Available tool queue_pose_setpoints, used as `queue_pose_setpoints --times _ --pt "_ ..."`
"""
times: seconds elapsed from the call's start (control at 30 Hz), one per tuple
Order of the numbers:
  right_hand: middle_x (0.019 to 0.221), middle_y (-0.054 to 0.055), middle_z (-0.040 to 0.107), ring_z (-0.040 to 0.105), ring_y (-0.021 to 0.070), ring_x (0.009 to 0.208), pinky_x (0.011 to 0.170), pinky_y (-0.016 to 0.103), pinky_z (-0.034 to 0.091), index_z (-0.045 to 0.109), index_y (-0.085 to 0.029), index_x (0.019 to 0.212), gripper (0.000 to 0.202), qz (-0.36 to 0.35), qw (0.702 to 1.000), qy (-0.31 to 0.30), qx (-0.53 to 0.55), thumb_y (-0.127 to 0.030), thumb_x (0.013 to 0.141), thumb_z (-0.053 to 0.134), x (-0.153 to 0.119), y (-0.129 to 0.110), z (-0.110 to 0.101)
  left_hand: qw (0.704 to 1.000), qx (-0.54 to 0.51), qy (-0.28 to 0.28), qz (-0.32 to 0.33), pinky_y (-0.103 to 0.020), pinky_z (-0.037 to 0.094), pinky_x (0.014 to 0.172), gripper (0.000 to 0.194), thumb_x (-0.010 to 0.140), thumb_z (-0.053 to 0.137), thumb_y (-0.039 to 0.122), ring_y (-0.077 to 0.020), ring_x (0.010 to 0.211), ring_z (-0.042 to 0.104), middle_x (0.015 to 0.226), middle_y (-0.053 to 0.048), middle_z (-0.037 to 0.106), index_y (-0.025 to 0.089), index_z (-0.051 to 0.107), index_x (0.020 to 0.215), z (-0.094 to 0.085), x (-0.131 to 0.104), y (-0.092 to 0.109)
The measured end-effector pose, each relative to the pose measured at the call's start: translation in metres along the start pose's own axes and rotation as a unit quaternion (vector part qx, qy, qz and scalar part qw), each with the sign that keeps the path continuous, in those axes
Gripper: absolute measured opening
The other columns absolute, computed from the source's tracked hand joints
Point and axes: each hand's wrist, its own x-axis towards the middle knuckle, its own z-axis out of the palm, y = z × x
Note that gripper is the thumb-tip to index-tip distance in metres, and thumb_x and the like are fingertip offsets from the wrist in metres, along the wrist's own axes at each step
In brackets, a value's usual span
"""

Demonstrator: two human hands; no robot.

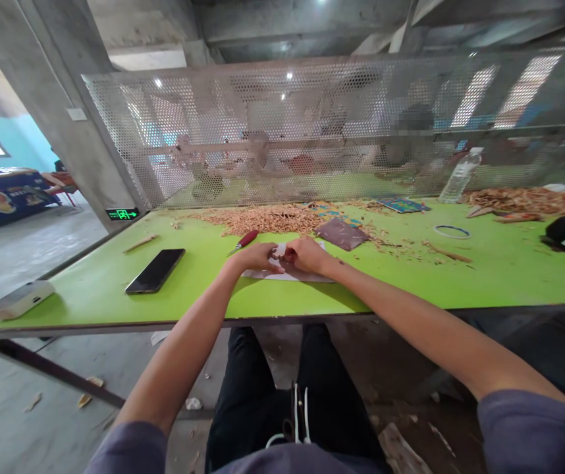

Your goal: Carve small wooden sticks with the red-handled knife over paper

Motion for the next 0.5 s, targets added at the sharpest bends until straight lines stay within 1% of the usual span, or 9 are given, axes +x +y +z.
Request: queue_pose_setpoints --times 0.2,0.33,0.5 --pt "0.084 0.007 0.078 0.067 0.0188 0.076 0.066 0.026 0.037 0.080 -0.016 0.083 0.014 0.003 1.000 0.014 0.014 -0.013 0.080 0.067 -0.0011 -0.0066 0.0004 1.000 -0.002 -0.002 0.002 -0.031 0.044 0.077 0.062 0.075 0.072 0.065 -0.0290 0.099 0.065 0.112 -0.009 0.072 0.018 0.061 0.114 0.0009 0.0017 -0.0012" --pt "0.076 0.008 0.077 0.065 0.0183 0.068 0.062 0.027 0.034 0.080 -0.015 0.076 0.017 0.034 0.999 0.013 -0.011 -0.012 0.079 0.063 -0.0002 -0.0069 -0.0016 1.000 -0.020 0.004 0.012 -0.031 0.045 0.081 0.066 0.074 0.074 0.064 -0.0297 0.106 0.065 0.121 -0.010 0.071 0.019 0.060 0.121 -0.0004 0.0000 0.0003" --pt "0.078 0.008 0.077 0.065 0.0185 0.068 0.061 0.027 0.034 0.081 -0.015 0.081 0.018 0.033 0.999 0.022 -0.008 -0.015 0.081 0.064 -0.0011 -0.0054 -0.0011 1.000 -0.016 -0.006 0.000 -0.030 0.044 0.074 0.062 0.075 0.071 0.068 -0.0282 0.097 0.066 0.110 -0.008 0.072 0.018 0.062 0.112 -0.0014 -0.0005 0.0011"
